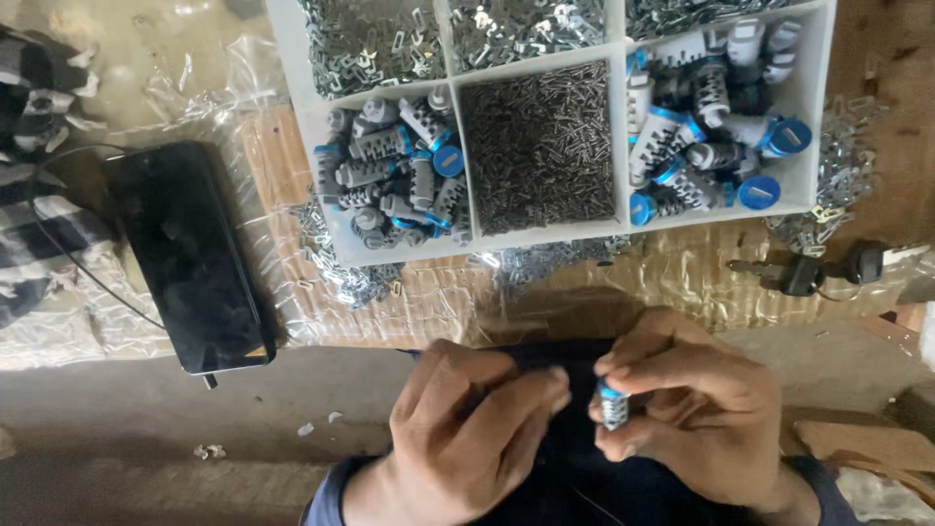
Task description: The person sits at a workbench assembling small plastic connector components. They hold a gray cylindrical connector body with a blue cap in one hand, pick small metal staples from a compartment tray, and press the staples into slots on the connector body, repeating the insertion on multiple sides of the component.
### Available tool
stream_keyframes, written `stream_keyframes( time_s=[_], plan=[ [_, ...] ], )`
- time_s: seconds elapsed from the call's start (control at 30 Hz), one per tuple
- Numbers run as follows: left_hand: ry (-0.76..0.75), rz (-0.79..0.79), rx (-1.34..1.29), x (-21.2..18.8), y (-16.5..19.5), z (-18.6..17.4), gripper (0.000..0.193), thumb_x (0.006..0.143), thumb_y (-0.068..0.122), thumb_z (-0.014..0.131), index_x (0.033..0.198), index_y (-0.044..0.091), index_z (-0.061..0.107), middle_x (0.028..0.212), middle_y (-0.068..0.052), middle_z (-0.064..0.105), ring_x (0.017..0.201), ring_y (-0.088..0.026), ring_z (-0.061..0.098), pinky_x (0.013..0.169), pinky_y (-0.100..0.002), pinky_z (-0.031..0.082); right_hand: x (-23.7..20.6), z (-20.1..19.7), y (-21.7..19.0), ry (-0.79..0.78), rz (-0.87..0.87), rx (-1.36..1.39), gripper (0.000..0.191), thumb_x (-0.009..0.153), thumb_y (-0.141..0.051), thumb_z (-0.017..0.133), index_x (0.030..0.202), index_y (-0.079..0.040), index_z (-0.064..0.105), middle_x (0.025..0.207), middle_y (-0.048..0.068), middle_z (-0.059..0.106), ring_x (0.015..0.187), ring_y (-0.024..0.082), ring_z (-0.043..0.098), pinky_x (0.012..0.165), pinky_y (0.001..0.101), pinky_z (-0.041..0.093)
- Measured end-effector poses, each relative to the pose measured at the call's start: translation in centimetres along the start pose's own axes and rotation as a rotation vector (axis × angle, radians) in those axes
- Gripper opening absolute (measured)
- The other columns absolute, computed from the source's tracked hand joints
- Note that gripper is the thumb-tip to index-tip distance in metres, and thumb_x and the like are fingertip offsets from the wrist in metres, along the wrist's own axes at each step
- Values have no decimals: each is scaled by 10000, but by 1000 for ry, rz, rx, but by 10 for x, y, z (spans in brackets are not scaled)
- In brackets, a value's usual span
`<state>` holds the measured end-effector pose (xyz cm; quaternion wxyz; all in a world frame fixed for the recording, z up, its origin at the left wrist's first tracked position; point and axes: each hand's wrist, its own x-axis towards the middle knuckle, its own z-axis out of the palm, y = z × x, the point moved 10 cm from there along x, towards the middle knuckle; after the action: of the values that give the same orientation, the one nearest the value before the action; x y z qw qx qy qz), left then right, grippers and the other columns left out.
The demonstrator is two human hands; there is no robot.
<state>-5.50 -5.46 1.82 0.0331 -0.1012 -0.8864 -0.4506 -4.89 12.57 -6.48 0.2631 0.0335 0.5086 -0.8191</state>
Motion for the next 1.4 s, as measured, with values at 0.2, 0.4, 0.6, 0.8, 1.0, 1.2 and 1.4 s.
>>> stream_keyframes(
  time_s=[0.2,0.4,0.6,0.8,1.0,1.2,1.4],
  plan=[
    [-40,30,265,4,-5,8,486,903,200,833,1329,23,679,1120,-124,598,985,-297,618,848,-412,525,-7,-3,-21,61,-156,69,404,772,140,831,1149,68,706,1178,254,624,940,272,745,702,341,720],
    [-37,89,463,-10,-9,18,444,816,129,813,1254,72,762,1085,-111,617,958,-292,609,801,-395,523,-1,6,-21,-35,-143,-37,403,816,132,821,1190,69,684,1227,252,595,1026,294,741,760,354,723],
    [96,106,230,-9,-9,-9,251,804,2,868,1030,63,776,1114,-64,676,1012,-249,664,840,-340,604,1,7,-18,-35,-100,-42,419,828,150,828,1209,67,677,1257,236,584,1022,281,738,733,333,715],
    [78,135,-290,-11,15,0,268,758,-79,845,978,-11,706,1011,-99,697,922,-236,702,765,-359,606,7,13,-4,-88,-62,-65,414,853,103,816,1234,56,661,1285,233,603,997,207,732,773,293,685],
    [-115,227,-159,-5,15,-7,302,777,39,846,1058,15,741,1091,-112,631,938,-244,630,804,-347,584,2,9,9,-18,23,-234,404,834,38,827,1218,59,705,1165,210,678,830,159,777,626,209,654],
    [-220,-543,-1178,-29,-38,31,254,907,20,842,1100,45,679,1106,-106,597,908,-161,603,796,-298,517,5,50,18,-400,45,24,357,887,29,855,1212,112,732,1135,180,628,1020,209,689,893,293,622],
    [211,-226,301,-43,-32,-37,481,816,70,836,1267,31,672,1069,-74,649,928,-241,614,843,-361,507,9,21,13,-67,8,108,451,805,49,867,1225,81,706,1227,244,647,936,243,748,755,351,722]
  ],
)
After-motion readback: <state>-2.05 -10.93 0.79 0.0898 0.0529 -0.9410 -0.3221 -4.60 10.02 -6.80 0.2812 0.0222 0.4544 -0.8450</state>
